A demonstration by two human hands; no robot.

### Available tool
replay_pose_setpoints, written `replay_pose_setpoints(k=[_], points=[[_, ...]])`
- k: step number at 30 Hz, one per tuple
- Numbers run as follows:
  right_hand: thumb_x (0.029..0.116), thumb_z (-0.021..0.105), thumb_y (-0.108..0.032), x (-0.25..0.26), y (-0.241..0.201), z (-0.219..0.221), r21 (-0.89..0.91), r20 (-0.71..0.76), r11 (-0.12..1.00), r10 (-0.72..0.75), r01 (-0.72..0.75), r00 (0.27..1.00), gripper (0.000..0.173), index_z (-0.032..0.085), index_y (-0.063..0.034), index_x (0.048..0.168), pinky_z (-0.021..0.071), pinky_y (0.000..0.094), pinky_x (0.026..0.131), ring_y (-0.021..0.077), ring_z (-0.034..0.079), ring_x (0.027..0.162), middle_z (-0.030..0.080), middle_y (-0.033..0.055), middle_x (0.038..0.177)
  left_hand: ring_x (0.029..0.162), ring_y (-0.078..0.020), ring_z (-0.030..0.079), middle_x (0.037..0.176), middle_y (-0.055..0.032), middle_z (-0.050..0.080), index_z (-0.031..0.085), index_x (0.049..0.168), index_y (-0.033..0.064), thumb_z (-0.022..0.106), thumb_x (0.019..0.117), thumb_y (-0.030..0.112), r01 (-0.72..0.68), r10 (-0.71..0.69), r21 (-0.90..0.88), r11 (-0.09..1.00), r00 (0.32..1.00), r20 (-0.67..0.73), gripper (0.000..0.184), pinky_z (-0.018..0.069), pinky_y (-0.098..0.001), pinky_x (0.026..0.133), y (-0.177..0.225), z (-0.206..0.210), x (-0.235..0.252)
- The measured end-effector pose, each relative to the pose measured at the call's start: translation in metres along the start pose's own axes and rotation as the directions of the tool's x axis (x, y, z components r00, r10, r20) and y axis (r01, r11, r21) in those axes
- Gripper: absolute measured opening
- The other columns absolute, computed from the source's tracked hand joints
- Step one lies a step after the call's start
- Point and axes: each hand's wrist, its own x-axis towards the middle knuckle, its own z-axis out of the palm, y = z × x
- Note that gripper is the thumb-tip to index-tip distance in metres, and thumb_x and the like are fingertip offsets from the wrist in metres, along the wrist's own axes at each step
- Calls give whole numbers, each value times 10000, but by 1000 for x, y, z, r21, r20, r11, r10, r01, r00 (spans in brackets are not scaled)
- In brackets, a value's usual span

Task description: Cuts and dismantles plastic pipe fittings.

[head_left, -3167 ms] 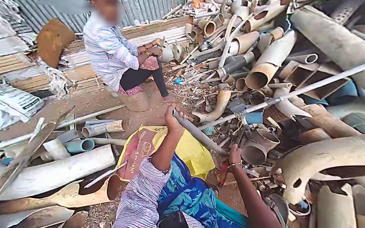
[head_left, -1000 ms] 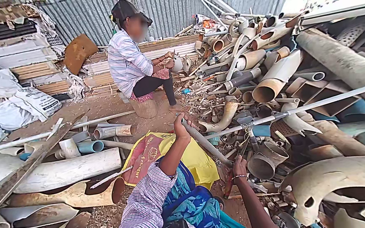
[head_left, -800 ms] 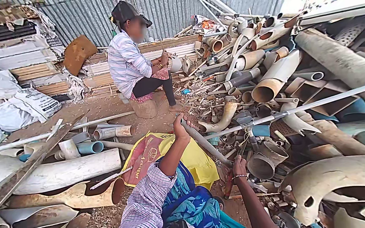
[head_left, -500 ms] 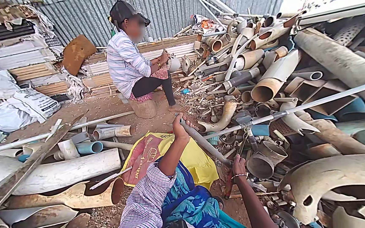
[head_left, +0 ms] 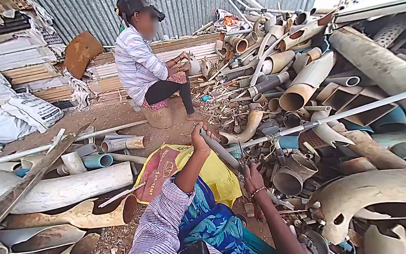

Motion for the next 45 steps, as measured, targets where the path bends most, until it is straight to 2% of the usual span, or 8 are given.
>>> replay_pose_setpoints(k=[7, 13, 19, 22, 26, 29, 36, 45], points=[[1135, 253, -279, 5, -3, -14, -348, 188, 930, 191, -117, 963, 488, 441, 25, 1467, 430, 576, 1059, 445, 583, 1272, 612, 305, 1317, 410, -95, 471, 498, 48, 461, 439, 681, 187, 229, 1091, 248, -18, 18, -10, 1000, 999, 44, 465, 473, -258, 467, -5, -10, 9], [1124, 313, -200, -20, -37, -5, -130, 236, 991, 6, 26, 972, 409, 380, 30, 1456, 532, 515, 887, 374, 696, 930, 666, 253, 1043, 411, -107, 481, 478, 44, 451, 438, 656, 190, 200, 1086, 244, -61, 65, -33, 998, 988, 141, 494, 495, -276, 486, -7, -10, 9], [1102, 374, -164, -1, -18, -8, -304, 268, 938, 252, -166, 930, 469, 273, -15, 1535, 487, 511, 1015, 381, 646, 1184, 630, 270, 1262, 403, -126, 486, 456, 34, 441, 421, 627, 194, 185, 1078, 284, -28, 37, -84, 996, 993, 112, 517, 493, -298, 487, -6, -16, 15], [1104, 380, -151, -6, -24, -12, -253, 300, 958, 212, -137, 930, 424, 330, 20, 1489, 491, 519, 991, 388, 649, 1142, 619, 287, 1239, 404, -130, 475, 456, 27, 438, 406, 608, 194, 173, 1078, 294, -27, 44, -102, 994, 984, 173, 534, 482, -303, 482, -6, -19, 15], [1113, 353, -161, -19, -40, -13, -172, 316, 984, 95, -42, 944, 341, 365, 4, 1411, 543, 474, 827, 324, 690, 870, 636, 226, 1020, 396, -103, 499, 458, 32, 489, 450, 582, 194, 113, 1074, 308, -24, 72, -133, 991, 927, 368, 608, 484, -280, 458, -6, -22, 15], [1111, 370, -150, -14, -33, -17, -162, 303, 983, 128, -81, 944, 386, 347, 3, 1465, 534, 487, 866, 350, 687, 934, 643, 257, 1082, 395, -106, 503, 462, 27, 499, 472, 583, 184, 122, 1069, 320, -10, 82, -165, 986, 895, 439, 614, 482, -281, 451, -7, -25, 17], [1129, 327, -188, -19, -32, -14, 42, 308, 998, 32, -47, 951, 301, 377, 5, 1355, 551, 351, 632, 188, 608, 582, 557, 114, 774, 413, -100, 523, 479, 30, 516, 530, 625, 170, 162, 1065, 360, 37, 97, -216, 976, 811, 577, 604, 477, -276, 453, -7, -28, 16], [1122, 332, -155, -21, -38, -14, -45, 244, 999, -16, 27, 970, 439, 280, 50, 1507, 556, 443, 752, 292, 673, 747, 629, 224, 971, 404, -68, 492, 470, 62, 483, 504, 612, 202, 186, 1068, 344, -54, 113, -140, 989, 878, 465, 573, 461, -235, 457, -6, -22, 10]])
